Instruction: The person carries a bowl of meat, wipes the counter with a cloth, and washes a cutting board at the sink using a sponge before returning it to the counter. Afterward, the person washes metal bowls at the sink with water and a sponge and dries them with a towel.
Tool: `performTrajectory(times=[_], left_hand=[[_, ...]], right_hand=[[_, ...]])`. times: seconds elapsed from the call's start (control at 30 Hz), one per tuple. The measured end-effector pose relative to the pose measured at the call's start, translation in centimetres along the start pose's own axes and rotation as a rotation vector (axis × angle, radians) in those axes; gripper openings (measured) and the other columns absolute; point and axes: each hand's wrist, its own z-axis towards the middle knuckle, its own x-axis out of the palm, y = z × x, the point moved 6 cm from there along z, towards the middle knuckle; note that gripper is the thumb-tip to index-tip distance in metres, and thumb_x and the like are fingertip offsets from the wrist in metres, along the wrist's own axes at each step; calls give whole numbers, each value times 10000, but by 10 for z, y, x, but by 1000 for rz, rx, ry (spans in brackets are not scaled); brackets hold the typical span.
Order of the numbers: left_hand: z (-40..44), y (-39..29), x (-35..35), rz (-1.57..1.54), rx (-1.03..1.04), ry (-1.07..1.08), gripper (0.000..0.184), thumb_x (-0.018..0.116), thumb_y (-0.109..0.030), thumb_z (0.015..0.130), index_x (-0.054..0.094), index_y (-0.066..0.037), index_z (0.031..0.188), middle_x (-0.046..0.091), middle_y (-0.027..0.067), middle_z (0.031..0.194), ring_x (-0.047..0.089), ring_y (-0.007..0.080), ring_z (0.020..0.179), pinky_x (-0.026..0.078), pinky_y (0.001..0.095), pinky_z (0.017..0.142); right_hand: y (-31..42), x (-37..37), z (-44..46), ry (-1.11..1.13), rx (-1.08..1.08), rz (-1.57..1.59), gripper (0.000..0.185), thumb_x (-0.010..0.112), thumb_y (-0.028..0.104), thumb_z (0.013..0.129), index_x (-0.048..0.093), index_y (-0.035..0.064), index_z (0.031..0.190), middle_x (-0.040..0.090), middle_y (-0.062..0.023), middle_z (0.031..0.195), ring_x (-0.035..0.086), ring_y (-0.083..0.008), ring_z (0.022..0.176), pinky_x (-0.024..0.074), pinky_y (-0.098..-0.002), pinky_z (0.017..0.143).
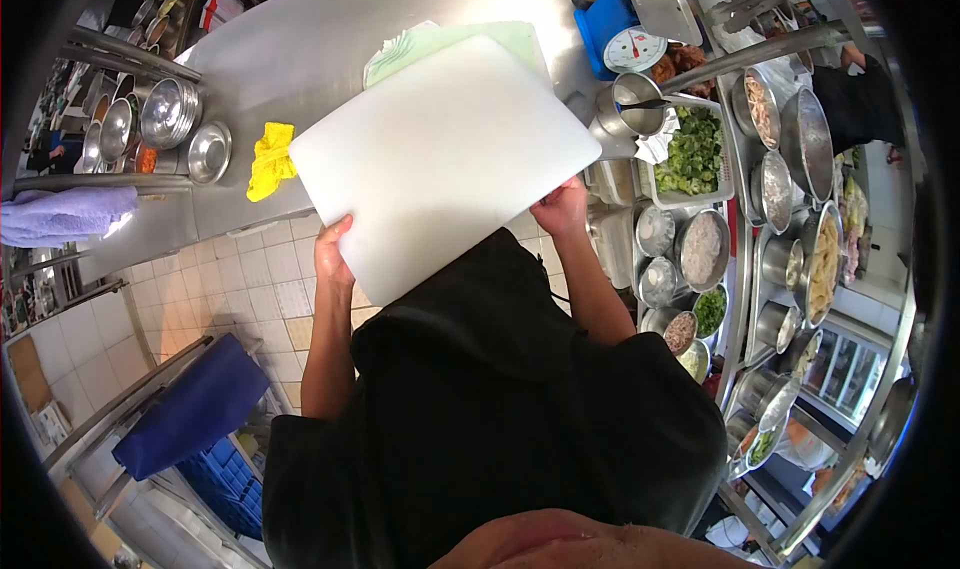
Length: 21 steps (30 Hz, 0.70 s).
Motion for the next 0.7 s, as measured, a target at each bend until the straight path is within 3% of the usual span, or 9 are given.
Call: performTrajectory(times=[0.1, 0.2, 0.3, 0.4, 0.5, 0.53, 0.63, 0.7], left_hand=[[-2, -13, 1, 53, 62, -13, 529, 626, -90, 757, 465, 79, 1231, 594, 204, 1114, 611, 331, 985, 505, 439, 884], [-9, -30, 12, 92, 127, -20, 534, 614, -69, 737, 464, 81, 1227, 600, 199, 1089, 617, 327, 971, 513, 437, 873], [-7, -42, 11, 71, 121, 19, 541, 611, -48, 720, 457, 84, 1222, 600, 199, 1075, 625, 326, 949, 530, 434, 853], [-7, -55, 28, 71, 159, 89, 530, 613, -25, 714, 458, 84, 1209, 598, 201, 1065, 637, 327, 917, 547, 430, 826], [-4, -67, 55, 128, 228, 116, 512, 605, -19, 715, 467, 91, 1195, 602, 203, 1051, 639, 328, 909, 550, 430, 824], [0, -71, 66, 139, 230, 140, 509, 602, -17, 715, 467, 92, 1194, 601, 205, 1050, 639, 329, 909, 551, 430, 823], [13, -71, 77, 188, 263, 149, 503, 597, -17, 718, 463, 102, 1188, 596, 214, 1050, 637, 335, 908, 551, 429, 827], [18, -68, 71, 170, 254, 119, 501, 593, -13, 716, 462, 106, 1184, 593, 219, 1052, 634, 338, 912, 548, 430, 833]], right_hand=[[-9, 15, -11, 188, 62, 25, 102, 491, 106, 778, 583, 64, 767, 555, -4, 642, 521, -136, 590, 475, -298, 643], [-17, 22, -19, -113, 22, -91, 67, 493, 113, 731, 525, 128, 674, 415, 45, 514, 433, -107, 490, 454, -275, 591], [-21, 36, -26, -158, 32, -122, 59, 492, 122, 747, 549, 116, 730, 422, 41, 525, 461, -128, 525, 480, -310, 642], [-18, 23, -21, -165, 33, -166, 73, 494, 119, 757, 563, 106, 779, 536, 6, 622, 574, -171, 656, 513, -378, 734], [-8, 47, -31, -141, 1, -312, 68, 498, 102, 755, 549, 88, 798, 629, -55, 820, 638, -233, 820, 516, -438, 819], [-2, 20, -16, -62, 2, -295, 121, 505, 61, 734, 520, 53, 855, 632, -124, 984, 637, -295, 927, 502, -487, 873], [8, -18, -26, -181, 6, -498, 191, 506, 26, 718, 489, 36, 909, 619, -153, 982, 637, -314, 893, 504, -512, 850], [16, -34, -39, -234, 0, -568, 225, 493, -2, 705, 472, 34, 926, 619, -165, 948, 629, -249, 724, 547, -487, 756]])
